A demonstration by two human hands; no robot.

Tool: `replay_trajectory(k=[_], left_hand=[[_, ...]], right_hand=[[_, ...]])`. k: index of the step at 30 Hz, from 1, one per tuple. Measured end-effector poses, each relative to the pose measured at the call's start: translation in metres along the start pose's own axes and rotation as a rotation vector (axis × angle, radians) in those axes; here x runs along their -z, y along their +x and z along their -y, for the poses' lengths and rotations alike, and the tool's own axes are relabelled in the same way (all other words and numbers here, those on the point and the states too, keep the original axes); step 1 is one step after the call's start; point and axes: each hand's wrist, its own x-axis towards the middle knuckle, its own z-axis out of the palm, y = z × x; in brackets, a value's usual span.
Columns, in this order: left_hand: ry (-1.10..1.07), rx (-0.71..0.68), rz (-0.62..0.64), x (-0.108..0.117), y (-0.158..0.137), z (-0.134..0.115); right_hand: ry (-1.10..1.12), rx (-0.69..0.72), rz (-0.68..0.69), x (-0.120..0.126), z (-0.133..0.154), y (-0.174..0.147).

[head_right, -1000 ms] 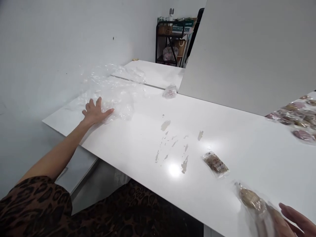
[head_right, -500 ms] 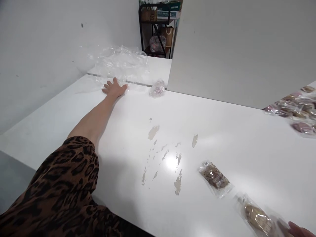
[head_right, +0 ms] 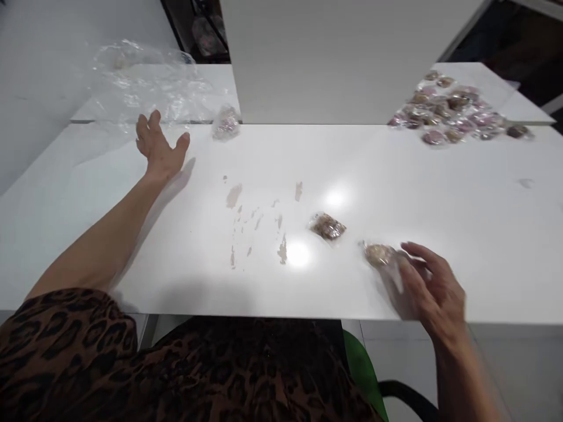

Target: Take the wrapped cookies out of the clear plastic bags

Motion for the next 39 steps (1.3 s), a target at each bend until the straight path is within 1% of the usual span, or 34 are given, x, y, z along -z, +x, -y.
replay_trajectory(k=[1, 2, 4, 6, 8, 9, 10, 12, 15, 18, 20, 22, 24, 25, 27, 30, 32, 34, 36, 37, 39], left_hand=[[-0.015, -0.063, 0.02, 0.001, -0.018, -0.006], [-0.036, -0.125, 0.042, 0.001, -0.036, -0.013], [-0.106, -0.25, 0.131, -0.001, -0.071, -0.031], [-0.206, -0.373, 0.269, -0.008, -0.105, -0.055], [-0.3, -0.48, 0.458, -0.019, -0.137, -0.082], [-0.335, -0.527, 0.555, -0.025, -0.151, -0.096], [-0.358, -0.574, 0.624, -0.032, -0.163, -0.11], [-0.328, -0.672, 0.708, -0.048, -0.18, -0.136], [-0.166, -0.715, 0.746, -0.07, -0.189, -0.168], [-0.028, -0.737, 0.722, -0.082, -0.19, -0.188], [-0.021, -0.757, 0.695, -0.086, -0.192, -0.194], [-0.064, -0.757, 0.66, -0.088, -0.197, -0.196], [-0.137, -0.722, 0.624, -0.09, -0.205, -0.195], [-0.195, -0.692, 0.626, -0.09, -0.21, -0.194], [-0.358, -0.629, 0.684, -0.09, -0.22, -0.194], [-0.634, -0.576, 0.808, -0.091, -0.231, -0.192], [-0.803, -0.538, 0.884, -0.093, -0.236, -0.19], [-0.962, -0.496, 1.001, -0.094, -0.239, -0.187], [-1.063, -0.485, 1.113, -0.095, -0.242, -0.183], [-1.073, -0.497, 1.146, -0.095, -0.243, -0.182], [-1.027, -0.534, 1.163, -0.092, -0.245, -0.181]], right_hand=[[0.053, 0.004, 0.026, -0.001, 0.001, 0.004], [0.061, 0.025, 0.062, -0.002, 0.002, 0.008], [0.021, 0.113, 0.131, -0.005, 0.005, 0.017], [-0.061, 0.225, 0.178, -0.008, 0.008, 0.024], [-0.103, 0.273, 0.2, -0.013, 0.01, 0.029], [-0.104, 0.27, 0.202, -0.015, 0.011, 0.03], [-0.092, 0.254, 0.196, -0.017, 0.011, 0.031], [-0.042, 0.203, 0.172, -0.019, 0.012, 0.033], [0.09, 0.105, 0.14, -0.02, 0.015, 0.034], [0.235, -0.011, 0.157, -0.017, 0.019, 0.035], [0.327, -0.067, 0.169, -0.016, 0.023, 0.035], [0.457, -0.095, 0.173, -0.016, 0.028, 0.033], [0.655, -0.123, 0.195, -0.018, 0.034, 0.031], [0.76, -0.133, 0.219, -0.02, 0.038, 0.029], [0.925, -0.123, 0.29, -0.024, 0.047, 0.026], [1.03, -0.072, 0.382, -0.031, 0.061, 0.019], [1.083, -0.079, 0.355, -0.034, 0.069, 0.015], [1.137, -0.116, 0.273, -0.034, 0.075, 0.01], [1.171, -0.176, 0.227, -0.03, 0.076, 0.006], [1.177, -0.22, 0.238, -0.027, 0.076, 0.004], [1.173, -0.329, 0.287, -0.019, 0.071, 0.001]])
